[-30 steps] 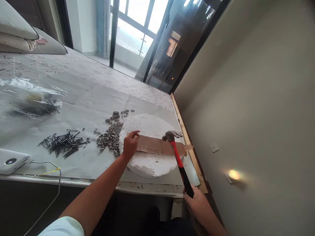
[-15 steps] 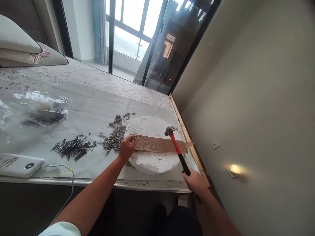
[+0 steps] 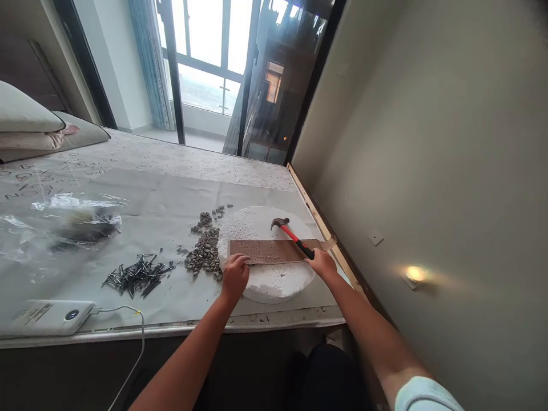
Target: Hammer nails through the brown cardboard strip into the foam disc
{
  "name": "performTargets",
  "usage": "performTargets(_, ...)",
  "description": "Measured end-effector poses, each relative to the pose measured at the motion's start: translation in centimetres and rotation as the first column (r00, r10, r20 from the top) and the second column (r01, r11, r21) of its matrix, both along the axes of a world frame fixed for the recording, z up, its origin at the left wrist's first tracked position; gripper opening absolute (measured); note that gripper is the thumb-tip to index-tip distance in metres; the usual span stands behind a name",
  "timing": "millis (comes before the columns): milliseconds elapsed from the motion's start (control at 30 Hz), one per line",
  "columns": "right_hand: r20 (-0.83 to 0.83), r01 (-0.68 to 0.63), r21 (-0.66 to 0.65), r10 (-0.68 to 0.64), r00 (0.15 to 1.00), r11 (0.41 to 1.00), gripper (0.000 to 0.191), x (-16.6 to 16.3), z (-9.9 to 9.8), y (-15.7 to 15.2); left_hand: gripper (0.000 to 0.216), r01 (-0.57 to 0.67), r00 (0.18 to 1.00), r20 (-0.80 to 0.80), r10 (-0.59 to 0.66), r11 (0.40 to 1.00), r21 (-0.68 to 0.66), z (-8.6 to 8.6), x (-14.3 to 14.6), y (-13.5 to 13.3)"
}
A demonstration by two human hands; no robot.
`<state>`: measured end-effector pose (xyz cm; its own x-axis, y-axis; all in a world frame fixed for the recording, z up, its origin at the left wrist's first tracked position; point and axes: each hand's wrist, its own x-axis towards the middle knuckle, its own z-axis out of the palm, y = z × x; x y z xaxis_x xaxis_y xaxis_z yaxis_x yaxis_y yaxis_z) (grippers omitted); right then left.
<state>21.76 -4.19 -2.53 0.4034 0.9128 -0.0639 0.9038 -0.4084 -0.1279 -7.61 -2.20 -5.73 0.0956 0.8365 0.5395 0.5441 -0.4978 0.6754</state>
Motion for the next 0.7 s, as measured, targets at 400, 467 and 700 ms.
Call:
performTargets(400, 0.149, -0.305, 0.127, 0.286, 0.947, 0.944, 0.023, -3.3, 1.2, -1.2, 0.020, 0.056, 0.981, 0.193, -0.026, 0.986, -0.154, 0.4, 1.5, 2.1)
performTargets(467, 0.193, -0.506, 0.150, 0.477, 0.857, 0.849, 0.020, -5.5, 1.8, -0.1, 0.019, 0.051, 0.968, 0.253, -0.004, 0.982, -0.182, 0.4, 1.7, 2.3)
performTargets(700, 0.191, -0.736, 0.045, 0.717, 0.670, 0.676, 0.025, -11.2, 1.1, 4.6, 0.027, 0.078, 0.926, 0.374, 0.047, 0.946, -0.313, 0.3, 2.0, 2.9)
